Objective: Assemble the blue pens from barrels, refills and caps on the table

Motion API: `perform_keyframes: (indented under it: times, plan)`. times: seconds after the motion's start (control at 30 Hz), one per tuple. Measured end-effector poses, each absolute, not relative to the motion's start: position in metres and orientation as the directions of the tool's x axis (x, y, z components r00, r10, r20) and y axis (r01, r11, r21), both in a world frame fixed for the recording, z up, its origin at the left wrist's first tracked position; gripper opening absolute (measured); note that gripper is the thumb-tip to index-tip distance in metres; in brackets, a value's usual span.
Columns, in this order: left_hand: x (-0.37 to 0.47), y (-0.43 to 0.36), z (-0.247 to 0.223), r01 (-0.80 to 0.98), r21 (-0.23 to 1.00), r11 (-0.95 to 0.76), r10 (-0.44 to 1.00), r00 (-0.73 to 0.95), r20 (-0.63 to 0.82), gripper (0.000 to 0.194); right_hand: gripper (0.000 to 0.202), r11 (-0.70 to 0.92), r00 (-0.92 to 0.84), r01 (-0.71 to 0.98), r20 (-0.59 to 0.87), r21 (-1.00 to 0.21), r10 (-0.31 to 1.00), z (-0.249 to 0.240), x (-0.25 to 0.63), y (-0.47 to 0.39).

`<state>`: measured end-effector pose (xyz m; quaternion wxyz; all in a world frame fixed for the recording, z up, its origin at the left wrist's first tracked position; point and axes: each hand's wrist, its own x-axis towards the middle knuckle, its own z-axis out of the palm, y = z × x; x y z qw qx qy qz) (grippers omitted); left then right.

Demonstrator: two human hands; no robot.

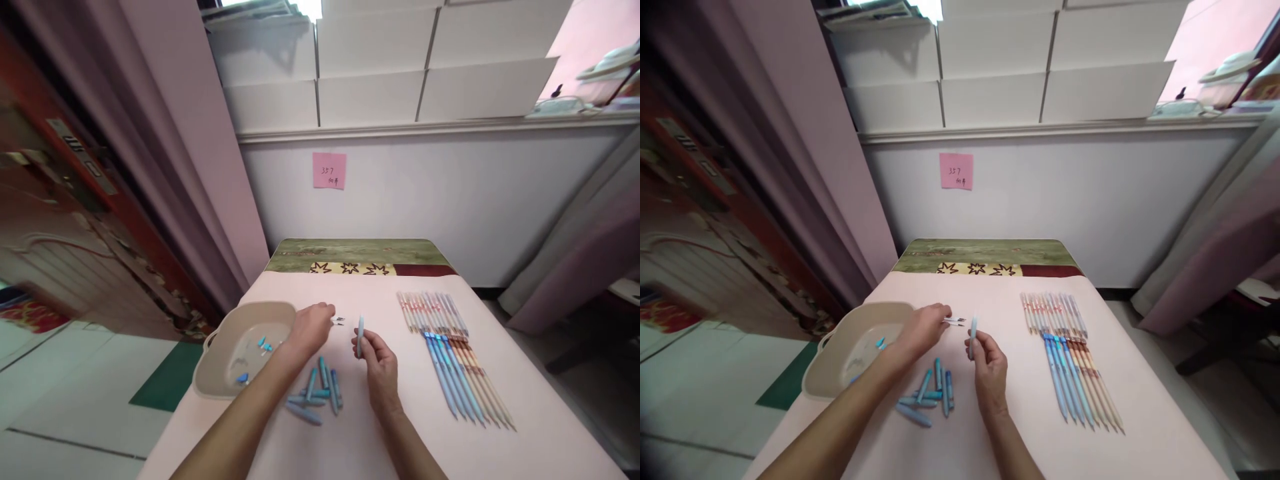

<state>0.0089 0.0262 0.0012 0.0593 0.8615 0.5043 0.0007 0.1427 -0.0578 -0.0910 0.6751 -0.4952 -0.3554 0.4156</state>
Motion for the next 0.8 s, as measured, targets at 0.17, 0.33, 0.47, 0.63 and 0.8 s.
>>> perform_keyframes:
  times: [0.17, 0.33, 0.47, 0.63, 0.8]
  plan:
    - [-0.075, 0.004, 0.031, 0.875, 0.408, -0.26, 0.962, 0.198, 0.188, 0.018, 0.029, 0.159, 0.361, -0.22, 0.071, -0.962, 0.93, -0.088, 0.138, -0.063]
    - [-0.163, 0.006, 0.03, 0.955, 0.28, -0.094, 0.993, 0.07, 0.095, 0.013, 0.031, 0.151, 0.331, -0.179, 0.085, -0.972, 0.94, -0.1, 0.13, -0.068]
    - [-0.188, 0.008, 0.008, 0.979, 0.195, -0.067, 0.996, 0.078, -0.051, 0.012, 0.034, 0.147, 0.372, -0.115, 0.095, -0.982, 0.923, -0.109, 0.125, -0.071]
    - [-0.182, 0.012, -0.015, 0.961, 0.246, -0.128, 0.978, 0.163, -0.129, 0.016, 0.033, 0.112, 0.378, -0.045, 0.087, -0.993, 0.922, -0.117, 0.123, -0.072]
    - [-0.171, 0.022, -0.02, 0.95, 0.289, -0.122, 0.972, 0.173, -0.161, 0.015, 0.033, 0.085, 0.34, -0.064, 0.058, -0.994, 0.939, -0.122, 0.124, -0.069]
